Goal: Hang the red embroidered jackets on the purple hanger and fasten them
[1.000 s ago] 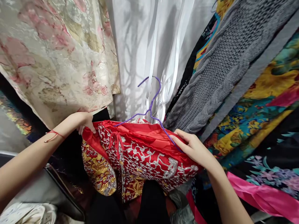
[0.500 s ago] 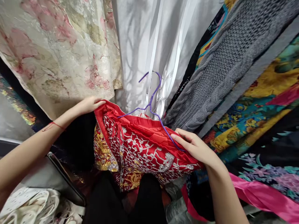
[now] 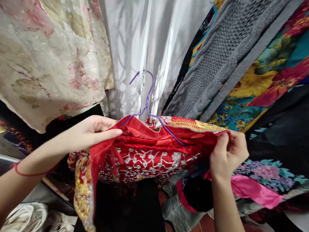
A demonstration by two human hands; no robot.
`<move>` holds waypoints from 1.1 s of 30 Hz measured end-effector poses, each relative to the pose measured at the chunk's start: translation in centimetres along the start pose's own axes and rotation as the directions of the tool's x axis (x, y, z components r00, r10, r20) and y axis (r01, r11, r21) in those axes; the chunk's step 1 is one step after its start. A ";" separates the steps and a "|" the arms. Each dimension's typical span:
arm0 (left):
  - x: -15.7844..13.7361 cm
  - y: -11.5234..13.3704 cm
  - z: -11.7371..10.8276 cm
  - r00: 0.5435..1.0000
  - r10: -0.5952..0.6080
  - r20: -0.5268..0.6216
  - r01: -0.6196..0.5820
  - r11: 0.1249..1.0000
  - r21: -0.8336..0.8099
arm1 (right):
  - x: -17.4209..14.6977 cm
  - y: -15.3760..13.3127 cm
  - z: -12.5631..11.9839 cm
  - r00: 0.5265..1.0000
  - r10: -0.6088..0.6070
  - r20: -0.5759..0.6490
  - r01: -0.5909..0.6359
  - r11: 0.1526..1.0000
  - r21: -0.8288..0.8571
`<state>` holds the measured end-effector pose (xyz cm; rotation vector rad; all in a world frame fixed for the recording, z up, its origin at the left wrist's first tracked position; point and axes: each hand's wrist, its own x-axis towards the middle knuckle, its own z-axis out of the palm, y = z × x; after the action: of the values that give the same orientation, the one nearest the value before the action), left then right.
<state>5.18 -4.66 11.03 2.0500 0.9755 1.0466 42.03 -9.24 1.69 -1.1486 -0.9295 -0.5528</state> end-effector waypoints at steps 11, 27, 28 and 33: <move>-0.3 -3.0 10.3 0.805 0.547 -0.231 -0.302 0.712 0.634 | -4.9 3.3 -1.6 0.968 -0.236 0.083 0.248 0.852 -0.462; 7.0 -3.3 14.9 0.818 0.572 0.058 -0.503 0.663 0.554 | -1.4 -1.0 -4.9 0.933 0.089 0.348 0.007 0.964 -0.264; 7.0 -3.0 15.3 0.838 0.545 0.035 -0.469 0.687 0.555 | -0.6 -1.6 -5.0 0.941 0.084 0.328 0.008 0.963 -0.268; 6.7 -1.3 16.9 0.908 0.405 -0.105 -0.283 0.779 0.560 | -1.2 -4.5 -5.3 0.958 0.030 0.284 0.073 0.935 -0.346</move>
<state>21.88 -1.75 4.39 2.6993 1.1203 1.3276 39.62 -15.91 2.41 -1.5761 -1.1201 -0.5975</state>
